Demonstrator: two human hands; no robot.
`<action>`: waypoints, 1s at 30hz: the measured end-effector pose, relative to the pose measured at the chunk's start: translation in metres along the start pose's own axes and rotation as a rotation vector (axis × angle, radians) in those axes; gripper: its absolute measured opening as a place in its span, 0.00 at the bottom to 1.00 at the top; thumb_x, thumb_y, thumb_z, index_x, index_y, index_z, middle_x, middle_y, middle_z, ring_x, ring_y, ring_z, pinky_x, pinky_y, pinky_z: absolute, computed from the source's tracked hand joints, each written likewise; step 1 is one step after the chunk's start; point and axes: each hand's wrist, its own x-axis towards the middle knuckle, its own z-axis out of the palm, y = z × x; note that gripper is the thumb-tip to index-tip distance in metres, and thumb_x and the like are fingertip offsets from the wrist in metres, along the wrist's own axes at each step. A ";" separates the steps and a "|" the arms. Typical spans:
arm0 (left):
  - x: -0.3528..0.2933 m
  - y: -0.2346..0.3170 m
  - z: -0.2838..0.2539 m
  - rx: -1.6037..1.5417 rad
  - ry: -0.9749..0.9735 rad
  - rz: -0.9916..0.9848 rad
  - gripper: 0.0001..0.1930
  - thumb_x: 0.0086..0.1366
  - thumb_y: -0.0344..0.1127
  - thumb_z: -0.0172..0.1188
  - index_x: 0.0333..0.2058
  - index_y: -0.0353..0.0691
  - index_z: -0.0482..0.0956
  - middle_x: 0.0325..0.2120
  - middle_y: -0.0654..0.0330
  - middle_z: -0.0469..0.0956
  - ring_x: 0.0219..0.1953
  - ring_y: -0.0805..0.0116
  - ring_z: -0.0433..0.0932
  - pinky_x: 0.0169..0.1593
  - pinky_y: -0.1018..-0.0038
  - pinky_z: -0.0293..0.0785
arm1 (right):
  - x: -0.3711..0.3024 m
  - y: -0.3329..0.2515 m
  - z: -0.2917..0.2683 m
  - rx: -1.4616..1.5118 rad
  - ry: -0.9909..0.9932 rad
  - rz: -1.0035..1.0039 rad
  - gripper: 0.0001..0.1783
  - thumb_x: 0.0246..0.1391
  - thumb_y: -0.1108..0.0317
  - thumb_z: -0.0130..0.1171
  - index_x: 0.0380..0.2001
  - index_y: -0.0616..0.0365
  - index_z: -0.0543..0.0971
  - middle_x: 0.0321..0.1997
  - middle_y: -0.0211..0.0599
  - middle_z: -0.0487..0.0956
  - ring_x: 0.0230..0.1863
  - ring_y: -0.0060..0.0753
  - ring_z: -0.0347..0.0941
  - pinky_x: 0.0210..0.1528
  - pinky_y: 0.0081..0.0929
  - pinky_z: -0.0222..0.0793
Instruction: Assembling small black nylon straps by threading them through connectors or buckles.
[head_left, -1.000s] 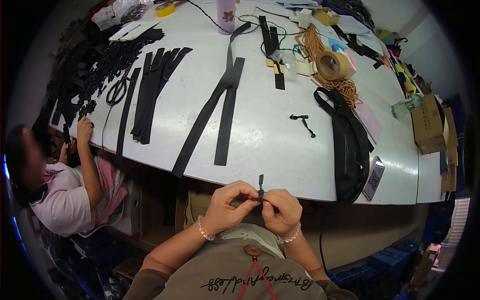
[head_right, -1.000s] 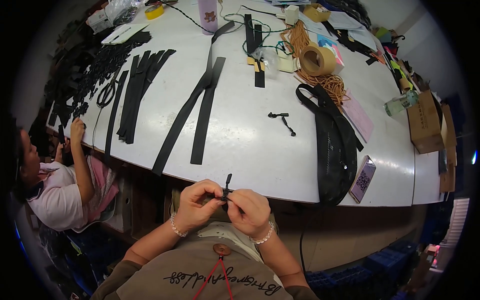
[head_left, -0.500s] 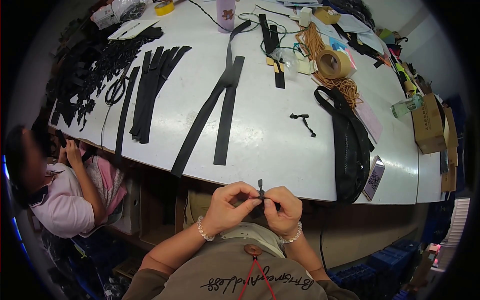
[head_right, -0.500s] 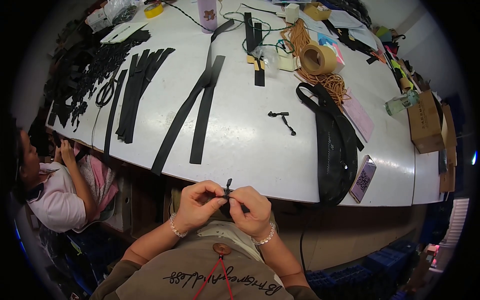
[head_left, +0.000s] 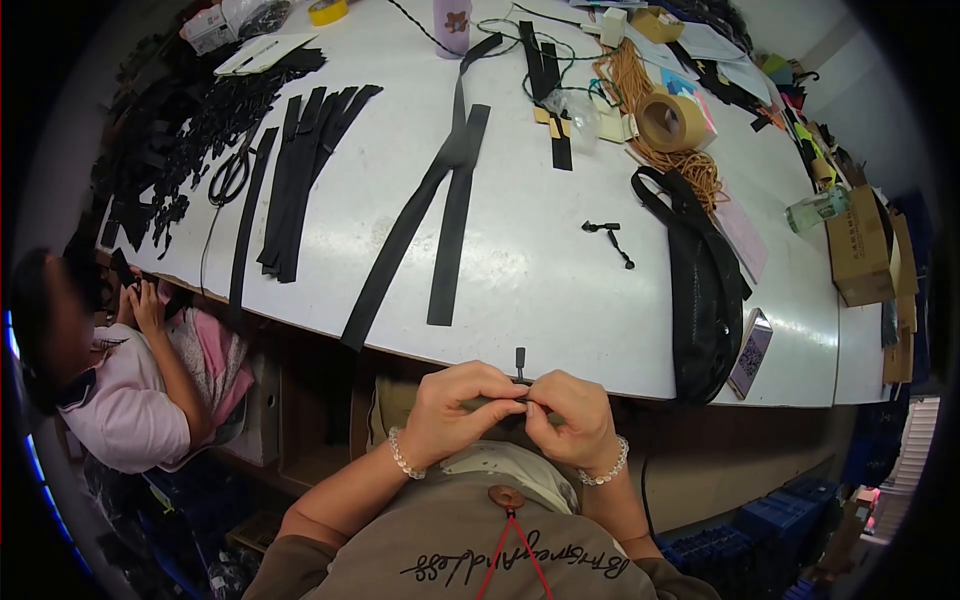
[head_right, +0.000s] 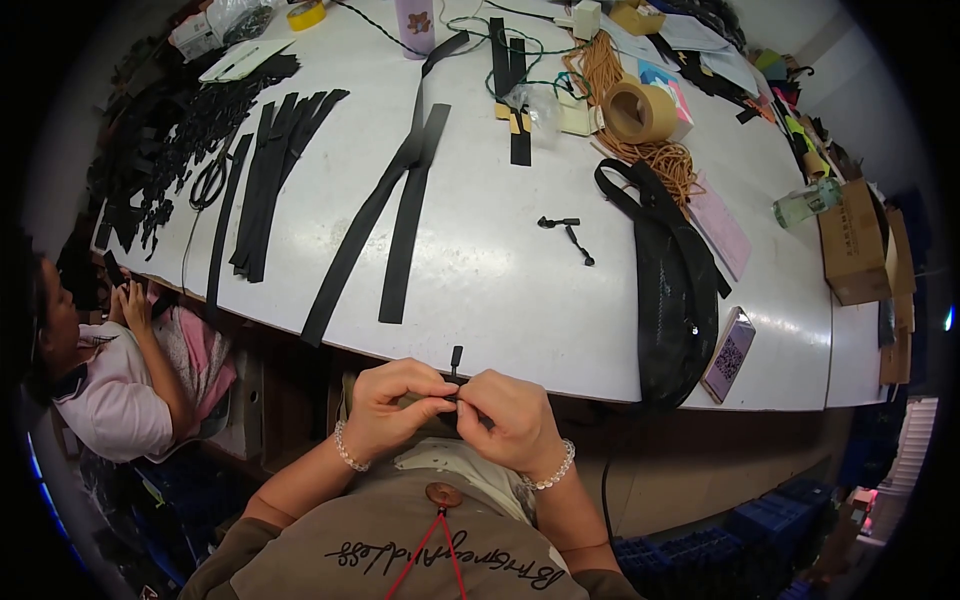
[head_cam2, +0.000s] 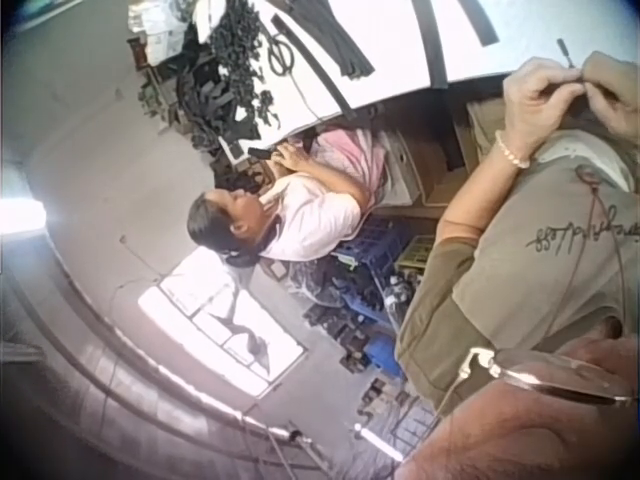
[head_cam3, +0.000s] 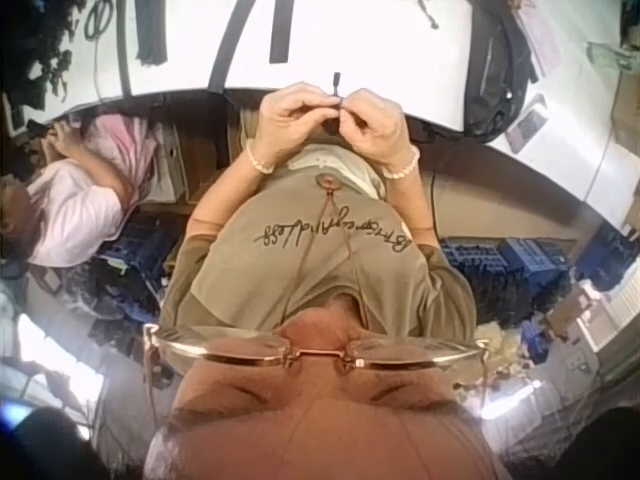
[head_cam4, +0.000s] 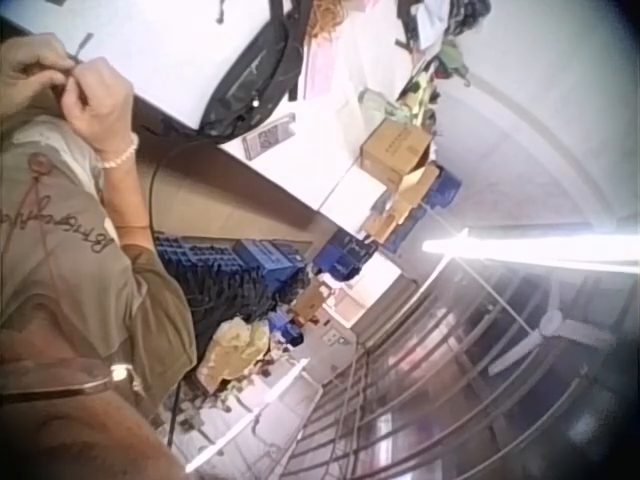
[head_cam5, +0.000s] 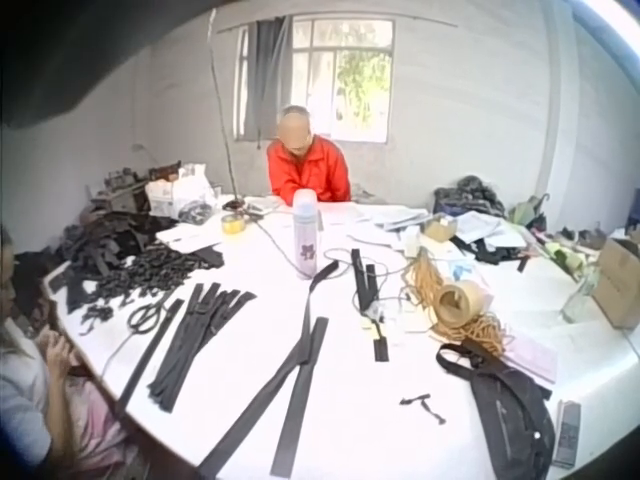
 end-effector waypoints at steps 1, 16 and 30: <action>0.001 0.001 0.000 0.097 -0.003 0.096 0.09 0.48 0.22 0.67 0.31 0.34 0.81 0.28 0.58 0.79 0.30 0.70 0.78 0.33 0.78 0.73 | -0.001 0.000 -0.001 -0.024 -0.027 -0.014 0.05 0.37 0.80 0.58 0.21 0.61 0.74 0.18 0.36 0.71 0.16 0.37 0.67 0.18 0.28 0.63; -0.003 0.014 -0.007 0.154 -0.093 0.224 0.08 0.50 0.24 0.66 0.31 0.35 0.80 0.27 0.58 0.78 0.28 0.69 0.78 0.30 0.78 0.74 | -0.009 -0.002 0.004 0.057 0.041 -0.152 0.06 0.36 0.81 0.57 0.22 0.61 0.75 0.18 0.35 0.70 0.15 0.34 0.65 0.17 0.28 0.59; -0.021 -0.010 0.007 -0.041 -0.006 -0.155 0.10 0.53 0.25 0.65 0.37 0.34 0.81 0.29 0.59 0.80 0.30 0.76 0.77 0.33 0.80 0.73 | -0.037 0.007 0.016 0.407 -0.045 0.457 0.04 0.54 0.76 0.53 0.26 0.64 0.74 0.22 0.30 0.71 0.20 0.15 0.64 0.22 0.15 0.58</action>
